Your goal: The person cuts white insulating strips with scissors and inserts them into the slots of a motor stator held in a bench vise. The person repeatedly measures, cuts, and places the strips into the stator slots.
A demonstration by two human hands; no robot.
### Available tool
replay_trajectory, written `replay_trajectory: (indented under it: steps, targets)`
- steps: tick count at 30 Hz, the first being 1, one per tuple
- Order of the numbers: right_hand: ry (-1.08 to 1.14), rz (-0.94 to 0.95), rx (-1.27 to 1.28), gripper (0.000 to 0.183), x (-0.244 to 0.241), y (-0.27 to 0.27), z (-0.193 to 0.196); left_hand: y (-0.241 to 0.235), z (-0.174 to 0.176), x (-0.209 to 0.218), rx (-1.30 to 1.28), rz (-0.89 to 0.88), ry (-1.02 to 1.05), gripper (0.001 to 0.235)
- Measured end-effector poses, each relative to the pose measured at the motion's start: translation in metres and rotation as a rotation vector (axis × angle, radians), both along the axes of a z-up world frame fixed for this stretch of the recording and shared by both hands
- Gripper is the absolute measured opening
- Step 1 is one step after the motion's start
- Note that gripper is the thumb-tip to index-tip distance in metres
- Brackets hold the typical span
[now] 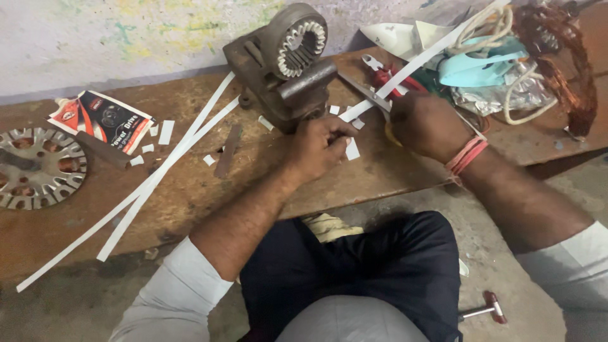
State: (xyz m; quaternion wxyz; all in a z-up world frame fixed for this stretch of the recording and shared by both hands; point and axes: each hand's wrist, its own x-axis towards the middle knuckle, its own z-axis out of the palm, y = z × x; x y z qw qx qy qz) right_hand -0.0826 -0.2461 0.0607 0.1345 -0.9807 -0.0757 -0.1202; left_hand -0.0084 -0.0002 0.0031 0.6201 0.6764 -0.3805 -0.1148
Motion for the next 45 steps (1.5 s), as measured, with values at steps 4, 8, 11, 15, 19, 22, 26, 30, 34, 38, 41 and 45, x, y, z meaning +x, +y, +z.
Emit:
replay_trajectory:
  steps: [4, 8, 11, 15, 19, 22, 26, 30, 34, 38, 41, 45]
  targets:
    - [-0.05, 0.069, -0.022, 0.009, -0.007, 0.008, 0.005, -0.002, -0.006, 0.004, 0.147, 0.009, -0.058, 0.018]
    - [-0.255, 0.041, 0.121, 0.014, -0.025, 0.033, 0.002, -0.006, -0.005, 0.004, 0.16, 0.131, -0.437, 0.024]
    - [-0.286, 0.112, 0.17, 0.016, -0.024, 0.057, -0.009, -0.006, -0.003, 0.001, 0.171, 0.166, -0.51, 0.038]
    - [-0.266, 0.098, 0.197, 0.022, -0.022, 0.078, -0.023, -0.006, 0.001, -0.004, 0.183, 0.179, -0.372, 0.05]
    - [-0.294, 0.076, 0.108, 0.023, -0.027, 0.081, -0.028, -0.005, 0.002, -0.004, 0.098, 0.209, -0.478, 0.053]
    - [-0.276, 0.101, 0.11, 0.027, -0.028, 0.078, -0.028, -0.004, 0.003, -0.002, 0.162, 0.147, -0.303, 0.048]
    - [-0.25, 0.1, 0.122, 0.023, -0.024, 0.077, -0.029, -0.002, 0.002, -0.003, 0.201, 0.167, -0.344, 0.049]
    - [-0.176, 0.072, 0.196, 0.026, -0.023, 0.074, -0.033, -0.001, 0.001, -0.002, 0.235, 0.166, -0.316, 0.038]
    - [-0.206, 0.067, 0.158, 0.017, -0.02, 0.07, -0.038, 0.003, -0.001, -0.001, 0.298, 0.203, -0.496, 0.014]
    - [-0.236, 0.09, 0.15, 0.015, -0.02, 0.07, -0.038, 0.002, -0.001, 0.0, 0.354, 0.183, -0.379, 0.014]
    - [-0.241, 0.08, 0.158, 0.015, -0.02, 0.07, -0.039, 0.001, 0.0, 0.0, 0.338, 0.192, -0.432, 0.012]
    - [-0.239, 0.068, 0.162, 0.013, -0.019, 0.07, -0.041, 0.002, 0.003, -0.001, 0.312, 0.162, -0.502, 0.008]
